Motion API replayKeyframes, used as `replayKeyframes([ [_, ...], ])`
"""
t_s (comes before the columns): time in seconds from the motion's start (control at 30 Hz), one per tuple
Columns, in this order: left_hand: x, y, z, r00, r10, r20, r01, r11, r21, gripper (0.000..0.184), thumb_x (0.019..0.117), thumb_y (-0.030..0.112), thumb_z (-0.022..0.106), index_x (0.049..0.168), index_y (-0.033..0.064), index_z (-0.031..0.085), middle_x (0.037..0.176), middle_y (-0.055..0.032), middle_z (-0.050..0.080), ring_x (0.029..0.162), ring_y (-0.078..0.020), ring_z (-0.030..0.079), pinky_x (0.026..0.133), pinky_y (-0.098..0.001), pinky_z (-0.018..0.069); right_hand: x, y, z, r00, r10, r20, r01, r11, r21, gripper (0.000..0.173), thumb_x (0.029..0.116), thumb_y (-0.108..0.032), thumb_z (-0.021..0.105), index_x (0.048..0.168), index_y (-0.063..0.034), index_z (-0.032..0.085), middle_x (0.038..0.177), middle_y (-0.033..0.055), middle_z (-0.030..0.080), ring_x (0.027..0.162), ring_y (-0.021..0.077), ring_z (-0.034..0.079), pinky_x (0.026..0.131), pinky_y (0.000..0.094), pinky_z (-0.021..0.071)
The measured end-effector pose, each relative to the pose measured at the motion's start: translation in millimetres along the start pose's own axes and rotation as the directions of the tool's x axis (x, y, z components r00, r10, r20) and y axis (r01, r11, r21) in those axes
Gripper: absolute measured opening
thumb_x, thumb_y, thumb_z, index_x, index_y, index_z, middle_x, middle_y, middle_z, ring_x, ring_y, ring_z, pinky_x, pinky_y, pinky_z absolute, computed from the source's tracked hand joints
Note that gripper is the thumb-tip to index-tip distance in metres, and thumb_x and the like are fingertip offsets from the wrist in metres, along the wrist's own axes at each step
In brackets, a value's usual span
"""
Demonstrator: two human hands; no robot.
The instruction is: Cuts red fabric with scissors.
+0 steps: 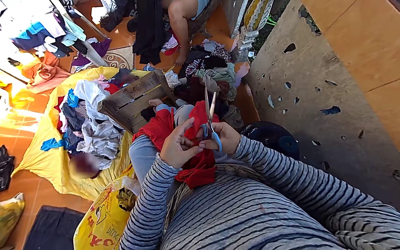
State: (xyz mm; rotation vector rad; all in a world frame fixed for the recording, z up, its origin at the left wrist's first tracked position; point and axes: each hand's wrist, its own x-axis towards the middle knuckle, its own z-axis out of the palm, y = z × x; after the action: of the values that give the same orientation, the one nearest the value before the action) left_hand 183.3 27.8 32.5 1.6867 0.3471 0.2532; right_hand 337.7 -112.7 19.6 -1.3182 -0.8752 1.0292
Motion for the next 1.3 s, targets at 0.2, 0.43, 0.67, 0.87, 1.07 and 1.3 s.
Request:
replayKeyframes([
  [0.2,6,1,-6,0.971,-0.176,0.161,0.15,0.976,0.158,0.074,0.0806,0.01,0.082,0.147,0.0044,0.051,0.142,-0.013,0.057,0.078,-0.006,0.067,0.07,-0.0214,0.057,1,-3,-1,0.993,0.117,0.006,-0.117,0.992,-0.047,0.013,0.0792,-0.005,0.074,0.091,-0.0061,0.069,0.076,-0.0104,0.067,0.065,-0.0061,0.059,0.061,0.0135,0.0497],
  [0.43,-18,-17,2,0.979,-0.202,0.009,0.197,0.961,0.194,0.045,0.0856,0.02,0.079,0.122,-0.0029,0.064,0.116,-0.0128,0.07,0.095,-0.0127,0.071,0.086,-0.0285,0.0595,-5,5,13,0.977,0.096,-0.189,-0.068,0.987,0.147,0.012,0.0799,-0.003,0.073,0.09,-0.0083,0.069,0.074,-0.009,0.067,0.061,-0.0016,0.06,0.059,0.0164,0.0511],
  [0.67,-18,-38,7,0.947,0.176,-0.27,-0.247,0.934,-0.257,0.013,0.101,0.006,0.056,0.101,0.0067,0.069,0.09,0.0087,0.073,0.084,-0.0006,0.068,0.078,-0.0231,0.0573,-2,9,9,0.998,0.025,-0.065,-0.019,0.996,0.091,0.014,0.0819,-0.008,0.074,0.095,-0.0069,0.069,0.08,-0.0082,0.07,0.069,-0.0021,0.063,0.064,0.0163,0.0529],
  [0.87,-12,-23,-3,0.883,0.157,-0.443,-0.243,0.959,-0.145,0.014,0.098,0.0,0.054,0.098,0.0037,0.068,0.083,0.0068,0.072,0.076,-0.0002,0.067,0.074,-0.0214,0.0577,-10,11,-27,0.92,0.19,0.344,-0.016,0.893,-0.449,0.067,0.0843,-0.059,0.07,0.11,0.0026,0.064,0.091,0.0059,0.068,0.079,0.0087,0.062,0.072,0.0296,0.0522],
  [1.07,-12,-10,-3,0.916,0.104,-0.387,-0.164,0.978,-0.127,0.012,0.0958,0.001,0.059,0.095,0.0038,0.07,0.08,0.0075,0.072,0.073,0.0014,0.067,0.071,-0.0195,0.0573,-12,8,-25,0.909,0.232,0.346,-0.004,0.835,-0.55,0.066,0.0808,-0.056,0.076,0.108,0.0033,0.066,0.091,0.0107,0.069,0.082,0.0161,0.064,0.076,0.037,0.0519],
  [1.3,-13,-8,-10,0.964,0.079,-0.254,-0.077,0.997,0.018,0.005,0.0906,0.007,0.069,0.088,0.0041,0.073,0.077,0.007,0.071,0.069,0.0038,0.064,0.067,-0.0171,0.0543,-1,-1,-37,0.879,0.269,0.393,-0.011,0.836,-0.549,0.053,0.0804,-0.053,0.078,0.087,-0.0015,0.065,0.076,-0.0001,0.061,0.067,0.0041,0.053,0.063,0.0268,0.0441],
])
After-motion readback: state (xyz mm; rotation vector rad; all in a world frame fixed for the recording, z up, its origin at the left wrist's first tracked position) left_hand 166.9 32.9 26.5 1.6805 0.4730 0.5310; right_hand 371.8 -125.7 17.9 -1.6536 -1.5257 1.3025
